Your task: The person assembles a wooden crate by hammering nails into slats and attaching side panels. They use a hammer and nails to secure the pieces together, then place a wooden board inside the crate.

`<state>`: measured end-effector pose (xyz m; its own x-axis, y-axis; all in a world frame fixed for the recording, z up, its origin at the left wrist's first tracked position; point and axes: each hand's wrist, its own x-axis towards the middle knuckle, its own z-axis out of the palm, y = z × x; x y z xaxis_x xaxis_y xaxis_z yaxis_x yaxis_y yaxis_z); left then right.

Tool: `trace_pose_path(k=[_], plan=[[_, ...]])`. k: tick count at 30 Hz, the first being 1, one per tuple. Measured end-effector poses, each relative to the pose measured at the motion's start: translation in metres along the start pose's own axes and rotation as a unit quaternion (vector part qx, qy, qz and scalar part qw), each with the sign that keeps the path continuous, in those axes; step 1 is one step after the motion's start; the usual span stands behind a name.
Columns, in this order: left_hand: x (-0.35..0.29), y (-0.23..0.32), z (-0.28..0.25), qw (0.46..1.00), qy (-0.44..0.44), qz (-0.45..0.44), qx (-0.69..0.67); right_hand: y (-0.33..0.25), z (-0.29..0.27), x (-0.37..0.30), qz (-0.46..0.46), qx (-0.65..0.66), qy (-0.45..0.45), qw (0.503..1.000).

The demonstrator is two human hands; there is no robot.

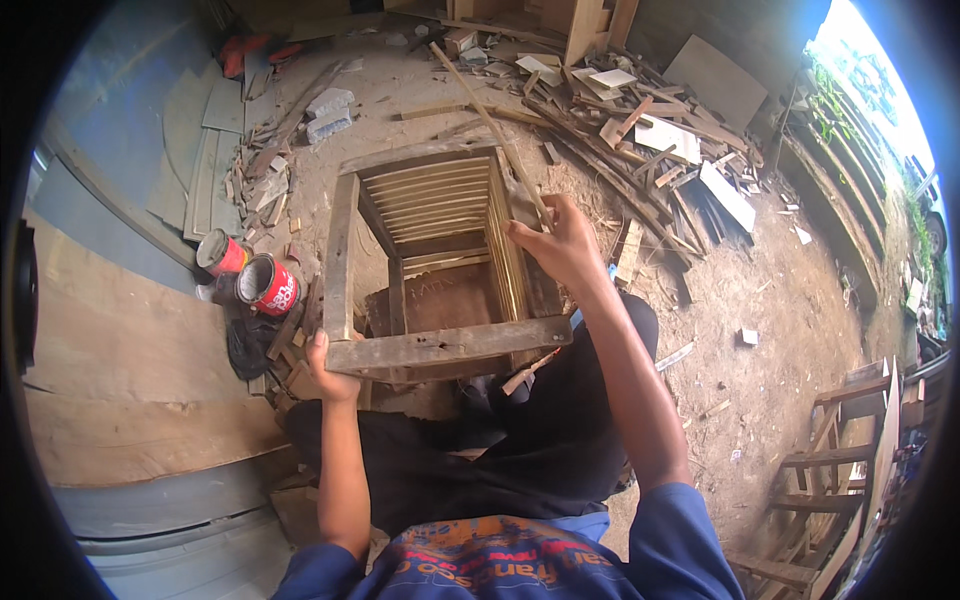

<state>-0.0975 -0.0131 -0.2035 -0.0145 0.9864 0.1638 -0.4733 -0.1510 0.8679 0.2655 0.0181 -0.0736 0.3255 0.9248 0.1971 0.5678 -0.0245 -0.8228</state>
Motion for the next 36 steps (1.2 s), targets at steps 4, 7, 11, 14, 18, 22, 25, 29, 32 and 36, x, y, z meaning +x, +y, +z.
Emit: trace_pose_path(k=[4,7,11,14,18,22,25,29,32,36], plan=[[0.006,-0.001,0.009,0.998,0.064,-0.014,0.024,0.000,0.000,0.007,-0.050,-0.084,-0.011,0.995],[0.005,0.009,0.010,0.993,0.078,-0.046,0.078,-0.009,-0.017,0.013,-0.077,-0.154,-0.002,0.985],[0.007,0.043,0.009,0.977,-0.005,0.079,0.198,-0.020,-0.052,0.027,-0.196,-0.141,-0.045,0.969],[0.028,0.075,0.016,0.990,0.079,0.051,0.105,-0.021,-0.066,0.054,-0.277,-0.221,-0.085,0.931],[0.075,0.110,0.028,0.980,0.109,0.084,0.142,-0.013,-0.066,0.087,-0.297,-0.206,-0.134,0.923],[0.141,0.104,0.049,0.962,0.028,0.097,0.253,-0.010,-0.060,0.107,-0.292,-0.228,-0.172,0.913],[0.185,0.083,0.059,0.957,0.034,0.029,0.287,-0.011,-0.059,0.111,-0.306,-0.238,-0.179,0.904],[0.218,0.056,0.061,0.958,0.047,-0.004,0.283,-0.004,-0.058,0.116,-0.301,-0.248,-0.153,0.908],[0.228,0.045,0.060,0.961,0.064,0.021,0.267,0.004,-0.053,0.124,-0.327,-0.248,-0.131,0.903],[0.229,0.039,0.059,0.957,0.088,0.054,0.272,0.013,-0.046,0.135,-0.330,-0.242,-0.127,0.903]])
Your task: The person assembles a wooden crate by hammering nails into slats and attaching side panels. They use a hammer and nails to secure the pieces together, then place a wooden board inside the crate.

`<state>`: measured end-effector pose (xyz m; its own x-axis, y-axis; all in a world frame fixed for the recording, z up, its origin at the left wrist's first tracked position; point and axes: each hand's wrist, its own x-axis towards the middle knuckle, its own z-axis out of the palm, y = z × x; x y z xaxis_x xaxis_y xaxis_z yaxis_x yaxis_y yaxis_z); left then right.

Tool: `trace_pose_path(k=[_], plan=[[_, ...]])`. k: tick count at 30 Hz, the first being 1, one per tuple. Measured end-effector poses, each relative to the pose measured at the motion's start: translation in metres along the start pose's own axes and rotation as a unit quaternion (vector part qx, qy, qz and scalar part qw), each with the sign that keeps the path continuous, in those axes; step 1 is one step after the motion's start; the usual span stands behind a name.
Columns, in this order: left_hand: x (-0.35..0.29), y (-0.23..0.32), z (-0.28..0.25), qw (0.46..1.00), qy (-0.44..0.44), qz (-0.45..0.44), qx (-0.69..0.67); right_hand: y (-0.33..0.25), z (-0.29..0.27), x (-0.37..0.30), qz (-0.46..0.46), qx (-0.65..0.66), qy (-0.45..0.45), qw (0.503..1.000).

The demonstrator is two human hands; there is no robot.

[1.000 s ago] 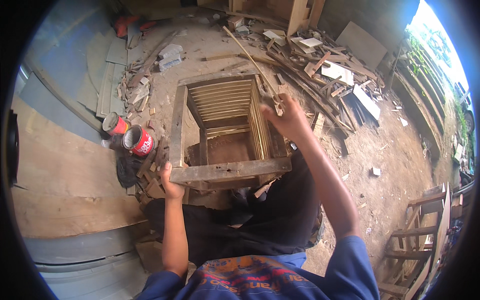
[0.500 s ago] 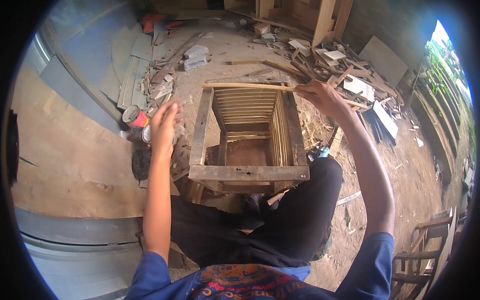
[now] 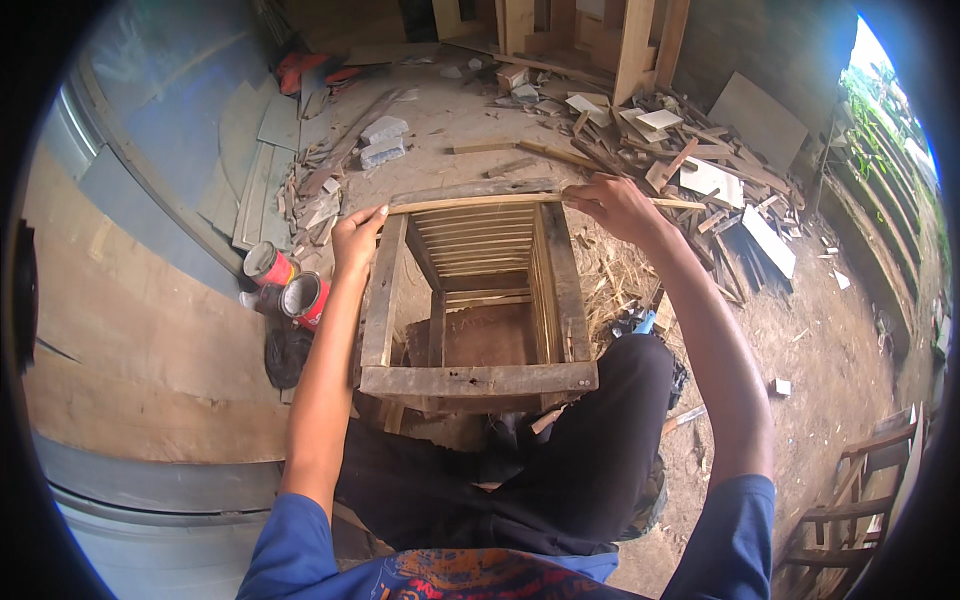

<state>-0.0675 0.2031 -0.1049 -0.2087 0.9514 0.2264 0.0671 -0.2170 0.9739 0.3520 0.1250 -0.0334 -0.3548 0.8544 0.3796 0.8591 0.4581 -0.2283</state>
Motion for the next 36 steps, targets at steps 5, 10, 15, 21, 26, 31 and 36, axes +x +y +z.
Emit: trace_pose_path(k=[5,10,15,21,26,31,36], plan=[[-0.005,-0.005,0.000,0.996,0.022,0.057,0.068,0.002,0.001,0.003,0.015,0.050,0.004,0.999],[-0.008,-0.005,0.000,0.993,0.026,0.088,0.075,-0.002,-0.005,0.003,0.037,0.050,-0.025,0.998],[-0.013,-0.002,0.001,0.986,0.021,0.127,0.107,-0.004,-0.004,0.003,0.004,0.041,0.003,0.999],[-0.019,0.002,0.002,0.986,0.018,0.135,0.096,-0.002,-0.002,0.004,0.015,0.066,0.008,0.998],[-0.023,0.008,0.004,0.992,0.022,0.103,0.067,-0.005,-0.002,0.006,0.029,0.068,0.007,0.997],[-0.022,0.007,0.006,0.995,0.007,0.078,0.056,-0.012,-0.003,0.009,0.056,0.103,0.030,0.993],[-0.018,0.004,-0.001,0.997,-0.006,0.049,0.051,-0.015,-0.005,0.013,0.093,0.113,0.011,0.989]])
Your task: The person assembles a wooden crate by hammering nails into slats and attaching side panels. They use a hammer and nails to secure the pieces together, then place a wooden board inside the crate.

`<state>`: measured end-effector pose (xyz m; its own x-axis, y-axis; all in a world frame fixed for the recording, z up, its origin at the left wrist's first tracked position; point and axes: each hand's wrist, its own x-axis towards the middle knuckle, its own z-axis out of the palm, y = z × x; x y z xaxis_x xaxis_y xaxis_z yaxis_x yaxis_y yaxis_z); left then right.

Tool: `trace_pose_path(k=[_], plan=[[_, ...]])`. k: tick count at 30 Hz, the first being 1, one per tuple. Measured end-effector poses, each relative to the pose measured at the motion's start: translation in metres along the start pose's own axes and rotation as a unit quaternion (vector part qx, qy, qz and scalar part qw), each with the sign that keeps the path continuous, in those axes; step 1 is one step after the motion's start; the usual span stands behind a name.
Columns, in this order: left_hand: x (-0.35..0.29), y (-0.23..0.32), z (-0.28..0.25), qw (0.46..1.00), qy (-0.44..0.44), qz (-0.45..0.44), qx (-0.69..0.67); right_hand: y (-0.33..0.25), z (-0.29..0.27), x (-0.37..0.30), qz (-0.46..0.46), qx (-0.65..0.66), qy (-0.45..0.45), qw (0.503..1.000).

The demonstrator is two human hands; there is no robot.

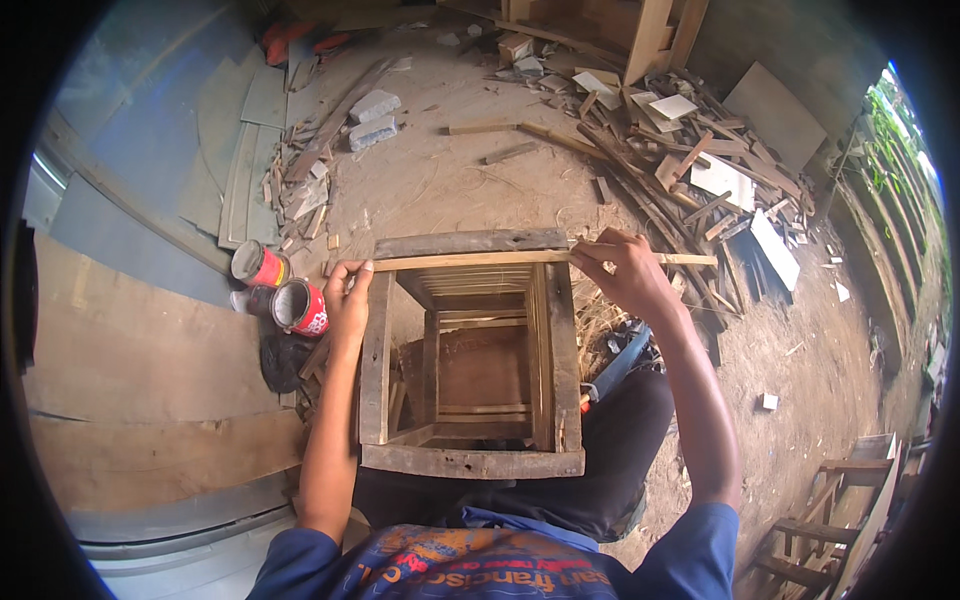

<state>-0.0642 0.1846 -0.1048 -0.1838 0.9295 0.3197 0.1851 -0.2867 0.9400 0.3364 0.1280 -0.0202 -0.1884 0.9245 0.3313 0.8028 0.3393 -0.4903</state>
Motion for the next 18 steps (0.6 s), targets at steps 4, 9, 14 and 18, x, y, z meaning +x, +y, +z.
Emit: trace_pose_path(k=[4,9,14,18], plan=[[0.004,0.002,-0.001,0.987,-0.027,-0.135,-0.081,0.002,0.000,0.001,0.013,-0.030,-0.022,0.999],[0.000,0.012,0.005,0.994,-0.009,-0.110,0.020,0.003,0.000,-0.003,-0.030,-0.009,0.004,0.999],[-0.003,0.018,0.007,0.996,-0.018,-0.062,0.065,0.002,-0.001,0.000,0.001,0.010,-0.014,1.000],[-0.001,0.015,0.006,0.996,-0.010,-0.074,0.053,0.006,-0.006,0.009,0.035,0.058,-0.080,0.994]])
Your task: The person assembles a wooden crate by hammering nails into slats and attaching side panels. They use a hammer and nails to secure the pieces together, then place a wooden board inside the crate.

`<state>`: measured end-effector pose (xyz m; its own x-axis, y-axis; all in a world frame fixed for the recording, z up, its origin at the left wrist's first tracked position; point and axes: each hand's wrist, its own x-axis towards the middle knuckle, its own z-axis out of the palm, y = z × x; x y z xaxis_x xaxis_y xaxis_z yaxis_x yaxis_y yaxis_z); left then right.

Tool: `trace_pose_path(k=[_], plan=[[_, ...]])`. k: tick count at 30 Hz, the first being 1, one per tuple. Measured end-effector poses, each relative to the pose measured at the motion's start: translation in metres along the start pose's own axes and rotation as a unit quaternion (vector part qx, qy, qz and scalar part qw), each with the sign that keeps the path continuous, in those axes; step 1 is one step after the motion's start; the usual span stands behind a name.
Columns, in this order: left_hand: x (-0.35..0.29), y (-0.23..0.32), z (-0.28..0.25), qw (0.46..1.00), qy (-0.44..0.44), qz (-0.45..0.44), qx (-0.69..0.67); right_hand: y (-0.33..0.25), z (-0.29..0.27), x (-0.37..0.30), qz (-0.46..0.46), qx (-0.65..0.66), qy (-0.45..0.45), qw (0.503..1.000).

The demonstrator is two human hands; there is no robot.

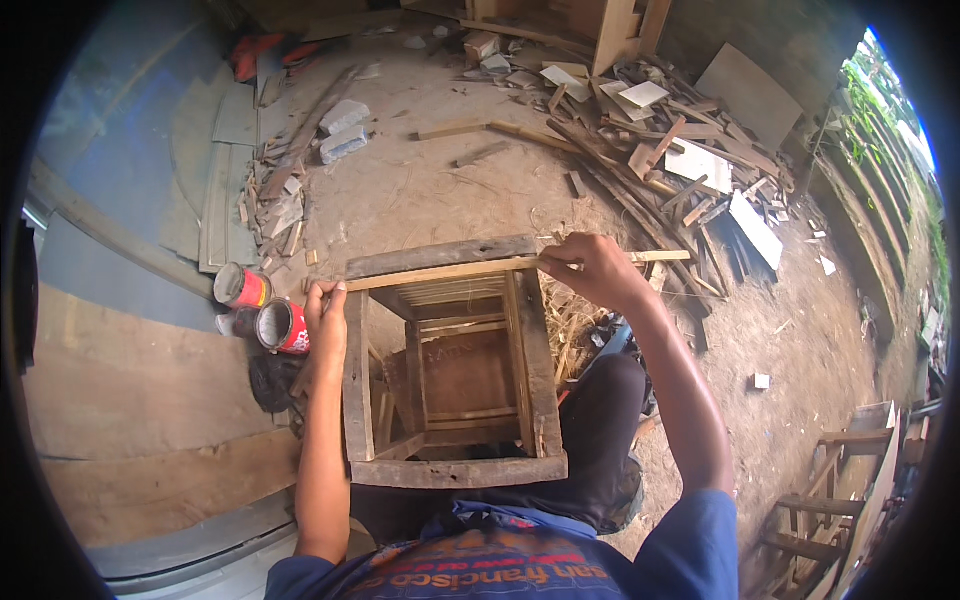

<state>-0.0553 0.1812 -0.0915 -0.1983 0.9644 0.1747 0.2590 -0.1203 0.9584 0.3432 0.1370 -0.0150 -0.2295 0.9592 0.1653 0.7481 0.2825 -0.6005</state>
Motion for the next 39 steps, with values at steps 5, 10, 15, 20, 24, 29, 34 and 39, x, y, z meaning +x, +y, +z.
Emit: trace_pose_path(k=[5,10,15,20,24,29,34,39], plan=[[0.001,-0.007,0.000,1.000,0.002,0.009,0.025,0.008,-0.013,0.010,0.112,0.045,-0.099,0.988],[0.002,-0.010,-0.001,1.000,-0.003,0.020,0.000,0.011,-0.019,0.021,0.077,0.041,-0.129,0.988],[0.000,-0.010,0.000,1.000,0.010,0.017,-0.001,0.004,-0.019,0.024,0.109,0.007,-0.134,0.985],[-0.003,-0.011,0.002,0.999,0.025,0.000,-0.036,-0.002,-0.015,0.017,0.107,0.021,-0.099,0.989],[0.003,-0.009,-0.004,0.971,-0.010,-0.135,-0.195,-0.002,-0.012,0.017,0.092,0.014,-0.079,0.993],[0.010,0.006,-0.027,0.934,-0.101,-0.272,-0.208,-0.001,-0.015,0.023,0.088,-0.006,-0.094,0.992],[0.013,0.030,-0.021,0.989,-0.060,-0.113,-0.072,-0.002,-0.018,0.025,0.103,-0.035,-0.113,0.988],[0.023,0.046,-0.010,0.999,-0.042,0.033,0.005,0.003,-0.018,0.028,0.096,-0.043,-0.118,0.987]])
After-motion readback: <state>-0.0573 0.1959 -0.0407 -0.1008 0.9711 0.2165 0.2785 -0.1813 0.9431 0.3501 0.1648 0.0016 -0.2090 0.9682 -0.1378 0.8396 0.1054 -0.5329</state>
